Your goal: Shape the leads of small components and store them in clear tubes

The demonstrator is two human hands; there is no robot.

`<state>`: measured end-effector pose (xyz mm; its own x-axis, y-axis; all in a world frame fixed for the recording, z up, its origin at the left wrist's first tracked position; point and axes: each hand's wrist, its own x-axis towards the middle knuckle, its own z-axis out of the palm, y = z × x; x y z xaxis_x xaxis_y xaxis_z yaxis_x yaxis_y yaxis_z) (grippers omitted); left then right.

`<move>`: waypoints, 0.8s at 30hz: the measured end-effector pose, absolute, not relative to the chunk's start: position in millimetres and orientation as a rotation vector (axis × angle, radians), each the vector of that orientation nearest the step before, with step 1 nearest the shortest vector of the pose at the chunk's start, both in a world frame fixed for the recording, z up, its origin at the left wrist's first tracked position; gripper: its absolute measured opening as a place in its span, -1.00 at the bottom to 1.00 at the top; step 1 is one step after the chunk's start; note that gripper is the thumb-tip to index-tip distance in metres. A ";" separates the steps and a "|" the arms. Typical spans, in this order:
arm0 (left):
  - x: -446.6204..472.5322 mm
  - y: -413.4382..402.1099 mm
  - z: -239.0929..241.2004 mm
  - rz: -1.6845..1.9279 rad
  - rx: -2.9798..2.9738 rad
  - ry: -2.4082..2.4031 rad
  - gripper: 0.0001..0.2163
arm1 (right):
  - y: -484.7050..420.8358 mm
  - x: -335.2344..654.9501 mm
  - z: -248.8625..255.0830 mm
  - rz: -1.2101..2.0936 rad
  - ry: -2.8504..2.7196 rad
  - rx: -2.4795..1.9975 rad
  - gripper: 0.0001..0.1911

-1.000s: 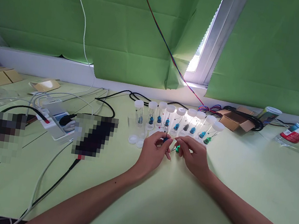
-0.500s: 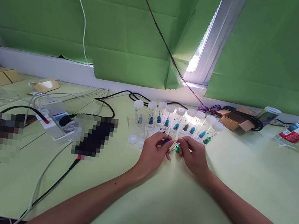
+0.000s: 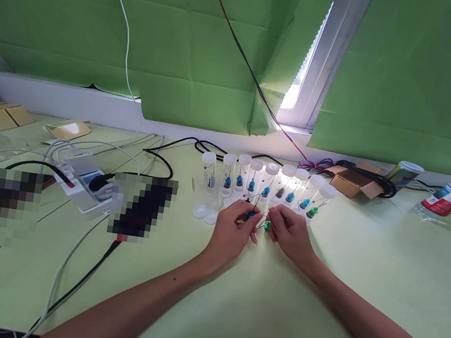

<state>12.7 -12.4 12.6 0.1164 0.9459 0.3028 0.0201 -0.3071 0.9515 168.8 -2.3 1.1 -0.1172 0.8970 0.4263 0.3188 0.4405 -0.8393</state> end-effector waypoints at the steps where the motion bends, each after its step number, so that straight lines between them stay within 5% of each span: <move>1: 12.4 -12.3 12.4 1.325 1.515 0.991 -0.86 | -2.5 168.5 1.4 0.743 -1.657 -1.063 -0.59; 11: 10.9 -12.6 14.2 1.311 1.507 1.005 -0.86 | -0.9 166.1 -0.3 0.895 -1.569 -1.006 -0.57; 24: 8.8 -6.7 15.2 1.323 1.403 1.002 -0.82 | -3.2 167.5 -3.4 0.719 -1.541 -0.961 -0.80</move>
<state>8.8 -6.7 15.2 0.0864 0.9680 0.2355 -0.0356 -0.2332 0.9718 167.5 -3.2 -3.4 -0.0407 0.8745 0.4833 0.1919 0.4815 -0.8551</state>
